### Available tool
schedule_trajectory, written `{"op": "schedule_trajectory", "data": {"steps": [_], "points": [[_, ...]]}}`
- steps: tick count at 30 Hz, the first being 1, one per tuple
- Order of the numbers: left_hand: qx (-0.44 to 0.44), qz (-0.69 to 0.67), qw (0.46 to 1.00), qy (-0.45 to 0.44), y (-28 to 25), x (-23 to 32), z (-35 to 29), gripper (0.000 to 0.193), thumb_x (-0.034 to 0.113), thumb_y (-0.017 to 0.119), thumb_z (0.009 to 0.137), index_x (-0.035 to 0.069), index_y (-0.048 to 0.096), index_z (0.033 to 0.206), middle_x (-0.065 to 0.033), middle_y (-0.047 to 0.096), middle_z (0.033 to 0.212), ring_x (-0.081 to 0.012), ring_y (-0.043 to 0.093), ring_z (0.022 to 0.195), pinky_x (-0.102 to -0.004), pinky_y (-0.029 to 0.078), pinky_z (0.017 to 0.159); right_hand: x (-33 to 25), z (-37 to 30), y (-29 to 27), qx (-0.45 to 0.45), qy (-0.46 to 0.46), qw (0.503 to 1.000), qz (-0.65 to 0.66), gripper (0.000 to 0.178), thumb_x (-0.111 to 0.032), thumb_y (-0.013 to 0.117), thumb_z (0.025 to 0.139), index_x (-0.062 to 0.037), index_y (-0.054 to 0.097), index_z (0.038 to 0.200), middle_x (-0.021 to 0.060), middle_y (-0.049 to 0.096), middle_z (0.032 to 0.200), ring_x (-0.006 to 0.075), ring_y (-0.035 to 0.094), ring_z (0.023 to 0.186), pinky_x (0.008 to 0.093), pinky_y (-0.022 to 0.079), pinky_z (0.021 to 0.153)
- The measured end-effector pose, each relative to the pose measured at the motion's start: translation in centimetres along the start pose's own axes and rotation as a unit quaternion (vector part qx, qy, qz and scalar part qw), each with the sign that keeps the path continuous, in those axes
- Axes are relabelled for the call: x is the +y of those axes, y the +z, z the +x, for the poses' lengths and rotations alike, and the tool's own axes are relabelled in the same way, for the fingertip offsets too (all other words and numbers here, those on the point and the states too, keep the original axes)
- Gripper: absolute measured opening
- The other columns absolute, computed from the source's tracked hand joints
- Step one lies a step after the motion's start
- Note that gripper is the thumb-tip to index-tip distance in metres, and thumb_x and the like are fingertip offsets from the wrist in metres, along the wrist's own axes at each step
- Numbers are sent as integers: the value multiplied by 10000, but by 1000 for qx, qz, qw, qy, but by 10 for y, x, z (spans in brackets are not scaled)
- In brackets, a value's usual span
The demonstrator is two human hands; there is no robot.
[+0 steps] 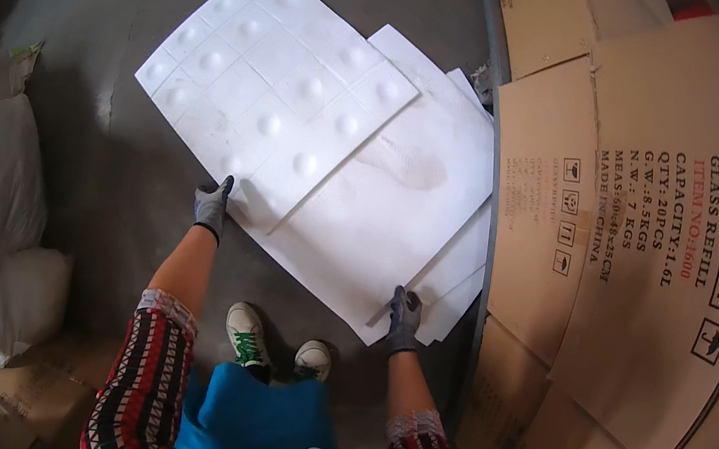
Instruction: The person assembles white thermos flasks by inserting small cylindrical inserts into the openings, then securing black lids. The person handles multiple flasks one at a time, places them on a wooden table, and moves around a cluttered workspace with boxes and packaging materials.
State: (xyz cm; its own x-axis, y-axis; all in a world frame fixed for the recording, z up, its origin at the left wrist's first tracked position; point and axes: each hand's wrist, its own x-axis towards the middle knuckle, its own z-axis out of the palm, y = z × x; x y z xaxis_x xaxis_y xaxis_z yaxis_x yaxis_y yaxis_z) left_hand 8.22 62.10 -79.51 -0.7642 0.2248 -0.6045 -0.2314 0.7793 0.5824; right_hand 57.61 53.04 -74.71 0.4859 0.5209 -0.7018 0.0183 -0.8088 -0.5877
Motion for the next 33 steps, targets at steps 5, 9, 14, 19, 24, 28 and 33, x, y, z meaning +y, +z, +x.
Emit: {"op": "schedule_trajectory", "data": {"steps": [5,9,14,19,24,28,33], "points": [[-53,-115,991,-47,-14,-14,38,779,340,930,756,18,559,1360,-151,670,1226,-302,641,1103,-462,533,940,-20,-20,27,-117,41,982,145,494,-278,811,906,-75,614,1310,9,684,934,132,607,855,302,478,760],[-176,-174,969,23,-46,-5,3,367,182,771,928,119,604,1249,-65,666,1082,-219,641,970,-402,546,830,52,-43,-38,-78,123,987,73,448,-321,707,987,-118,579,1366,68,663,1145,250,610,979,433,519,870],[-177,-149,969,91,-187,15,-18,390,122,652,1011,81,555,1386,-68,662,1189,-181,625,1029,-357,541,888,170,-10,-102,-64,144,945,286,480,-280,661,1013,-132,516,1446,129,580,1360,348,573,1189,568,469,1043],[-218,18,971,98,-306,77,-47,443,51,601,1018,7,510,1449,-72,623,1347,-170,583,1186,-327,488,1010,136,-1,-97,113,13,990,-83,418,-337,622,1021,-12,609,1283,158,558,1411,307,536,1234,453,463,1045],[-346,70,925,143,-245,110,-55,384,7,636,972,1,563,1349,-42,656,1228,-147,593,1126,-284,467,998,121,9,-113,126,-129,979,100,249,-224,650,1021,12,629,1098,44,596,1005,187,540,907,359,485,853],[-344,103,923,134,-207,118,-64,372,30,667,963,8,578,1323,-38,656,1202,-137,590,1104,-286,467,996,51,-32,-89,91,-144,926,-338,384,-328,552,1058,33,645,1150,211,617,1166,327,611,1019,434,498,937],[-415,86,896,131,-146,82,-71,384,17,689,943,-9,594,1314,-62,668,1207,-162,611,1102,-323,500,983,59,-29,-81,114,-52,978,-167,487,-397,552,1052,14,606,1306,206,617,1292,316,622,1122,414,499,966]]}}
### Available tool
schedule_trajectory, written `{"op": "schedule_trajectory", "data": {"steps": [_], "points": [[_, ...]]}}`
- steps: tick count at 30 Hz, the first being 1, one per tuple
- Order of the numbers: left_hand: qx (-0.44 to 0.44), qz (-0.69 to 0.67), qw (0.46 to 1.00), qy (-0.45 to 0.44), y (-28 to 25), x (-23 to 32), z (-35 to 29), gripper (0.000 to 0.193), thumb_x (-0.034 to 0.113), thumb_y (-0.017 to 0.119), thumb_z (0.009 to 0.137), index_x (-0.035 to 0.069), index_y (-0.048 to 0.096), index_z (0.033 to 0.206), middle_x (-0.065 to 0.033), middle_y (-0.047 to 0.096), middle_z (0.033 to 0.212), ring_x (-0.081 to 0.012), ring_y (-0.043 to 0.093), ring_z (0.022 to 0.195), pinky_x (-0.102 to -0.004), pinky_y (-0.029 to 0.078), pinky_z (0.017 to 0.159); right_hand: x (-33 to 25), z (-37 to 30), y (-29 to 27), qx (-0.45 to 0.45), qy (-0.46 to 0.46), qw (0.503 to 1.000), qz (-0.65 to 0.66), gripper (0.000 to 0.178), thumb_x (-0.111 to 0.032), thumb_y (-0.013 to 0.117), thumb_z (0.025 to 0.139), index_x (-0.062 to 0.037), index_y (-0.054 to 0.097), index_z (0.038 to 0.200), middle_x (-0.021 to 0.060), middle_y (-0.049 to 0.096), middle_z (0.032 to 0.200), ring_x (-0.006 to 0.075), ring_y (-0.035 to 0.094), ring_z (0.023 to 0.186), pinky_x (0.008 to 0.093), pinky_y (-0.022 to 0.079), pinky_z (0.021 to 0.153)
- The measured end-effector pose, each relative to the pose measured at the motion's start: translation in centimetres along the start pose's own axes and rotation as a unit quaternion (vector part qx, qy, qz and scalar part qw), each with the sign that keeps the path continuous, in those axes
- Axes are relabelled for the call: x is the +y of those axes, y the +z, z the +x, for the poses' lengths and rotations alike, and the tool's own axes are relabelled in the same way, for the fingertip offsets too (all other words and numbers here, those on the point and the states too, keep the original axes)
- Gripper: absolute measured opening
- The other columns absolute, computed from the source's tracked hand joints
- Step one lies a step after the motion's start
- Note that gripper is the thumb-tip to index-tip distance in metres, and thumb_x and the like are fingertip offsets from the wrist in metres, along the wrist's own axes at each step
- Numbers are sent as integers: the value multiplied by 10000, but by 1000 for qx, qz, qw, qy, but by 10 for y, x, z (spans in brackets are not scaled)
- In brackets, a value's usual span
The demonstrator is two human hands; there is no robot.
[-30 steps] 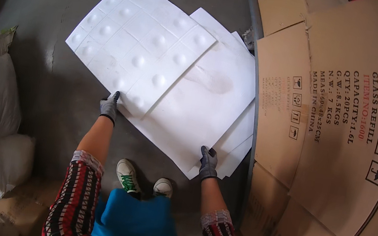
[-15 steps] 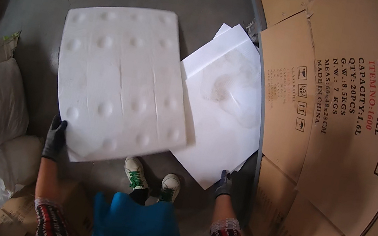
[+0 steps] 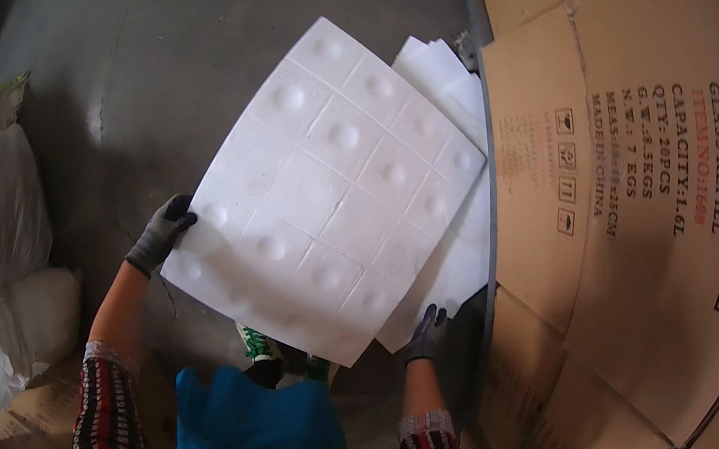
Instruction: The person assembles white thermos flasks by inserting small cylindrical inserts into the openings, then securing black lids. The person handles multiple flasks one at a time, places them on a wooden table, and moves around a cluttered workspace with boxes and packaging materials.
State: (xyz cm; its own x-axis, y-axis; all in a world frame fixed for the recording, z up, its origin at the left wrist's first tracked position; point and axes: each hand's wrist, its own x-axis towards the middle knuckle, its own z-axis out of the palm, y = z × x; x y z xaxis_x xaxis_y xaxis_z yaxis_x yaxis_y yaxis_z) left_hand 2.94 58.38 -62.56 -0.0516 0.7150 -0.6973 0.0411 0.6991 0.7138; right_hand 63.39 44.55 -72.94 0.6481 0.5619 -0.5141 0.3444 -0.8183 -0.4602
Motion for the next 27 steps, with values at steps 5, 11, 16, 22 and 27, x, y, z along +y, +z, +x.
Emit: {"op": "schedule_trajectory", "data": {"steps": [5,11,16,22,27], "points": [[47,72,995,49,92,-19,63,428,51,747,912,-17,606,1310,-86,699,1226,-179,639,1113,-325,500,1003,20,15,-8,55,89,970,218,529,-391,606,1033,23,581,1361,149,633,1311,244,593,1173,376,473,989],[170,265,931,187,153,-33,152,801,529,762,871,76,500,1478,-209,482,1498,-398,433,1401,-502,374,1156,-23,38,-28,86,-11,988,131,651,-416,595,1033,7,437,1503,194,508,1487,302,517,1323,388,415,1100],[81,401,912,32,225,7,168,851,679,645,880,157,471,1529,-189,472,1523,-415,448,1388,-508,360,1167,-18,44,-51,71,-67,993,-72,739,-426,592,1031,-1,347,1584,211,432,1590,341,464,1416,415,378,1168],[28,429,903,-2,268,-5,148,827,722,680,810,224,565,1461,-139,476,1507,-439,471,1349,-546,388,1134,-6,-36,-37,-49,252,903,345,721,-445,601,1031,-69,358,1597,151,405,1617,320,459,1417,437,376,1171],[27,354,934,37,318,-17,123,876,528,850,748,154,509,1463,-153,568,1418,-393,520,1321,-472,442,1109,117,-38,-59,-94,397,886,223,797,-572,626,984,-140,359,1599,112,424,1601,315,450,1423,499,411,1148]]}}
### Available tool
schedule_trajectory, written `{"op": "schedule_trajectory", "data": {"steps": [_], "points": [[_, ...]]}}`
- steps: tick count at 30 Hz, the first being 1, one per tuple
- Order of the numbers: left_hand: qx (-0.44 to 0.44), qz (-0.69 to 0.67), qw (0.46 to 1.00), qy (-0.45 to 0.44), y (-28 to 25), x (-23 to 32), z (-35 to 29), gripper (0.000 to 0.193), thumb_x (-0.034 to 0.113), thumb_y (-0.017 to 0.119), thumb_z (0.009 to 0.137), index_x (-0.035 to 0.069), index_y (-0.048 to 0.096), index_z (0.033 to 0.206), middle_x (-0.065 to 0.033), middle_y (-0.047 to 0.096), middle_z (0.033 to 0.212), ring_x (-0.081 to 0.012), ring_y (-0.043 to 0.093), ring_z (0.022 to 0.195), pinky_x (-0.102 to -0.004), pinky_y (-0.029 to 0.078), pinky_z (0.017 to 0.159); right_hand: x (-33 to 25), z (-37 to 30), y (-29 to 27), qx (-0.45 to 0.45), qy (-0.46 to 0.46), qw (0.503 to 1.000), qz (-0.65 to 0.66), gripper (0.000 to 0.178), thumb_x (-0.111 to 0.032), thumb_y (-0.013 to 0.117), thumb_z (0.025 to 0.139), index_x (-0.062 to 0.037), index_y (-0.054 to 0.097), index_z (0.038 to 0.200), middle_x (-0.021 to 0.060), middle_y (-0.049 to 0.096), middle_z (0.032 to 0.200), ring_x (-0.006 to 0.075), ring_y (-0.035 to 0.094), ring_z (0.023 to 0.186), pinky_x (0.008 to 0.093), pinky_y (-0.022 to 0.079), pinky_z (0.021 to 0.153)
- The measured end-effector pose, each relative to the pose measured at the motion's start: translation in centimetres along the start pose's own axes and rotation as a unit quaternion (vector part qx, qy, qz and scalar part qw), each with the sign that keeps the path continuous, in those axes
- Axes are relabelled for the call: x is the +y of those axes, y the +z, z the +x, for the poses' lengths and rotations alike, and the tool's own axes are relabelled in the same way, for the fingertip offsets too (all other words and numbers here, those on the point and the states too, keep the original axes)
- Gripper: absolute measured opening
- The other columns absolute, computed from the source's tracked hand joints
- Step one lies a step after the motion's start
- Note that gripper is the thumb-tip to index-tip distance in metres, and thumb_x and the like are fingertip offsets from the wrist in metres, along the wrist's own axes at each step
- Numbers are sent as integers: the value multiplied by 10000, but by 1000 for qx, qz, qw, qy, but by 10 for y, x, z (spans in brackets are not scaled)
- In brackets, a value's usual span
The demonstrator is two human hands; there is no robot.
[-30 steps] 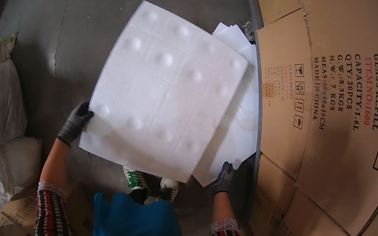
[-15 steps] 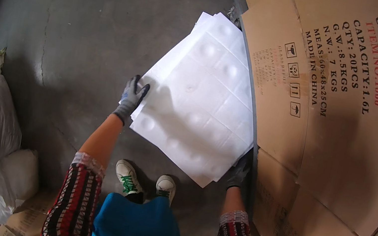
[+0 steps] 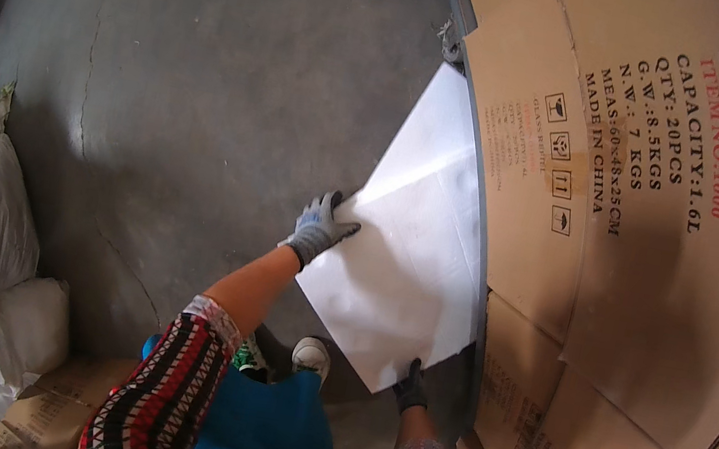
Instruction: The person assembles white thermos flasks by inserting small cylindrical inserts into the openings, then securing black lids. The person handles multiple flasks one at a time, places them on a wooden table, and moves around a cluttered workspace with boxes and packaging materials.
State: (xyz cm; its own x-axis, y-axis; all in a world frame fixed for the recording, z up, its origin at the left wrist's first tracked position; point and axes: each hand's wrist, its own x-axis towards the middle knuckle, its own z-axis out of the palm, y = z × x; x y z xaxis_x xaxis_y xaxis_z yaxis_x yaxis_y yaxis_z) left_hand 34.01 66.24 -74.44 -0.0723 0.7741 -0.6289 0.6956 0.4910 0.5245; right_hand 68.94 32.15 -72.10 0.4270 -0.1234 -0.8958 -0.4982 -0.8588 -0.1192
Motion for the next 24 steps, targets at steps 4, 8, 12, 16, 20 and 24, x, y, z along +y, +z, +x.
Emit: {"op": "schedule_trajectory", "data": {"steps": [4,8,12,16,20,24], "points": [[-171,-100,980,1,4,7,-16,1027,586,854,711,93,433,1508,-174,588,1431,-331,554,1334,-428,456,1102,20,34,-51,-75,-58,988,120,872,-649,653,930,-159,369,1593,111,441,1591,323,446,1430,531,439,1116],[-160,79,984,21,10,9,-19,1102,599,859,692,72,390,1539,-205,567,1452,-359,558,1332,-430,463,1096,-32,34,-37,129,-213,952,-177,937,-719,585,927,-115,355,1605,121,427,1607,329,434,1442,471,397,1155],[-215,-80,973,0,19,-4,-30,1138,637,861,675,59,394,1537,-212,618,1382,-365,581,1307,-437,479,1076,-69,29,-15,153,-242,931,-227,877,-671,605,939,-110,390,1577,113,468,1557,314,465,1394,461,416,1135],[-254,-125,959,-17,2,-26,-12,1087,603,883,681,27,462,1502,-188,646,1365,-313,649,1216,-403,521,1005,-66,18,-16,92,-217,958,-163,817,-623,626,950,-106,425,1550,106,509,1506,299,497,1346,451,436,1114],[-360,-269,893,-4,-52,-23,-21,856,465,830,854,-7,482,1477,-156,652,1312,-192,617,1161,-339,517,960,-53,-4,-27,29,-177,980,-82,757,-575,646,962,-101,460,1522,98,550,1456,284,529,1298,442,455,1093],[-357,-343,867,-53,-96,-38,-61,818,457,806,886,-31,490,1461,-149,641,1290,-204,610,1116,-336,523,946,-49,-39,-28,-54,-147,988,-6,697,-527,666,974,-97,495,1494,90,592,1406,269,561,1250,432,474,1073]]}}
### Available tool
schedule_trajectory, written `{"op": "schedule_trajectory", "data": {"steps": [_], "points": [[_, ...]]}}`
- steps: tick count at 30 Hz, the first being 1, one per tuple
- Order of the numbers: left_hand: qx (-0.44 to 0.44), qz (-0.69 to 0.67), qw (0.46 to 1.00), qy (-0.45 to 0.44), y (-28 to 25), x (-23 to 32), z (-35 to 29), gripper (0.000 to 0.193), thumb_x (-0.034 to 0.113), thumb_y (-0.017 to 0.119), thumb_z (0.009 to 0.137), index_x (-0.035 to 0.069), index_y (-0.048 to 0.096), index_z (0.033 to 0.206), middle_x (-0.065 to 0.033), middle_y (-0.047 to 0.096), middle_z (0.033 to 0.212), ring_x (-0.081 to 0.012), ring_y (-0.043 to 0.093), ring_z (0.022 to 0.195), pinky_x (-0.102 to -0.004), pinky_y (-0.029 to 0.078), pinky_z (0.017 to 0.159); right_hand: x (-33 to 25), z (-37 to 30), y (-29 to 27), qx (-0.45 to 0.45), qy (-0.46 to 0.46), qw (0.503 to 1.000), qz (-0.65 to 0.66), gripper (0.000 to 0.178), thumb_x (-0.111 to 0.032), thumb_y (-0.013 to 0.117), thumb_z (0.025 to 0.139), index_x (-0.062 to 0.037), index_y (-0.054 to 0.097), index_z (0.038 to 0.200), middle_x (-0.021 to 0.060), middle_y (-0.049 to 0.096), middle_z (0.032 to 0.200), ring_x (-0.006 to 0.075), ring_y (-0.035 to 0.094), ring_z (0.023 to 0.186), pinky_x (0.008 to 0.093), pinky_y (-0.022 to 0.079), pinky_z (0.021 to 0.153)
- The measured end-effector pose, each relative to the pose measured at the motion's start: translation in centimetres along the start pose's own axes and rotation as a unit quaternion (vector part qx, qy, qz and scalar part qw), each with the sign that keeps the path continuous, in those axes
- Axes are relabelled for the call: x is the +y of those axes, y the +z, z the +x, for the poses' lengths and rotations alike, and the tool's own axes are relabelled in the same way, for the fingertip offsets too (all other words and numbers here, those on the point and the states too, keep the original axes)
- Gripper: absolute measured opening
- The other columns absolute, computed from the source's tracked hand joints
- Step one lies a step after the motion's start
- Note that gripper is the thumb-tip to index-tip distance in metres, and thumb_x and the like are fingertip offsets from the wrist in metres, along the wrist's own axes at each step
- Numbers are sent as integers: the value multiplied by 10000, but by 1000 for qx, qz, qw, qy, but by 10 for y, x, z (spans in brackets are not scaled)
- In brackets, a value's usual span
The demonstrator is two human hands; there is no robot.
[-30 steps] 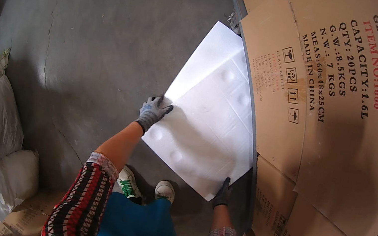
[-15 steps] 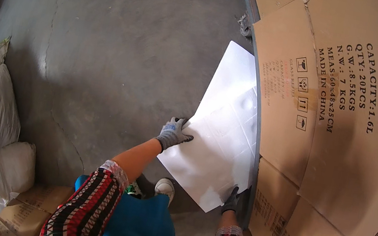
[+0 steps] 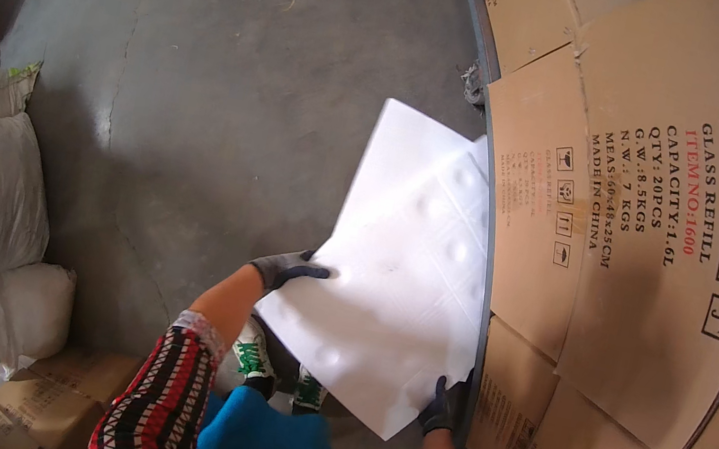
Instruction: The person assembles white thermos flasks by inserting small cylindrical inserts into the openings, then securing black lids. The person handles multiple flasks one at a time, places them on a wooden table, and moves around a cluttered workspace with boxes and packaging materials.
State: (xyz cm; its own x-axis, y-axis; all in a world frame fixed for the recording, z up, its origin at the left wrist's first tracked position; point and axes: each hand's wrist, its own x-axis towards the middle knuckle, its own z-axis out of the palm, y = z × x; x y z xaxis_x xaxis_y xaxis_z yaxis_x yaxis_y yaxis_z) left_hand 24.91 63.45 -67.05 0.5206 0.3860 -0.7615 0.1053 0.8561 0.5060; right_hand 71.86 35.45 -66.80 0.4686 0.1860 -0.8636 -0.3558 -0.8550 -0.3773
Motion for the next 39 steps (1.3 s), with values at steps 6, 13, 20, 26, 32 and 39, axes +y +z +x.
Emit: {"op": "schedule_trajectory", "data": {"steps": [6,13,20,26,32,39], "points": [[238,-87,965,-64,-55,-5,-170,757,321,845,861,-21,525,1455,-143,685,1225,-210,671,1026,-347,566,868,-35,-52,94,-134,19,991,10,632,-413,724,975,-44,535,1452,113,627,1331,250,601,1173,399,515,1012],[430,-133,893,9,-139,-93,-358,615,27,715,916,51,493,1488,-116,660,1279,-244,673,1070,-382,578,905,-62,-111,251,-254,-177,944,-115,507,-366,650,1028,34,596,1335,103,666,1230,226,614,1132,361,499,1001],[427,-114,896,44,-148,-105,-357,618,158,736,923,0,495,1469,-129,650,1301,-257,642,1131,-398,532,981,-101,91,198,171,-400,790,-432,994,-456,851,773,14,395,1520,310,402,1539,456,401,1422,546,357,1173],[374,-113,920,-8,-78,-118,-207,678,269,836,877,-78,544,1380,-165,680,1226,-252,663,1071,-378,532,981,-241,92,213,94,-350,681,-636,911,-531,701,875,-127,326,1600,228,303,1632,427,392,1442,541,330,1195],[352,-144,919,106,-63,-130,-77,880,232,845,871,-3,353,1562,-161,556,1457,-239,556,1296,-369,459,1100,-229,110,213,43,-256,689,-677,862,-463,713,874,-112,359,1578,207,360,1577,396,429,1395,516,359,1167],[486,32,872,52,-121,-187,-37,923,433,919,739,-48,534,1426,-222,605,1379,-317,570,1297,-412,461,1088,-246,112,230,3,-255,716,-650,808,-383,728,874,-95,397,1552,182,425,1512,360,473,1340,488,392,1133]]}}
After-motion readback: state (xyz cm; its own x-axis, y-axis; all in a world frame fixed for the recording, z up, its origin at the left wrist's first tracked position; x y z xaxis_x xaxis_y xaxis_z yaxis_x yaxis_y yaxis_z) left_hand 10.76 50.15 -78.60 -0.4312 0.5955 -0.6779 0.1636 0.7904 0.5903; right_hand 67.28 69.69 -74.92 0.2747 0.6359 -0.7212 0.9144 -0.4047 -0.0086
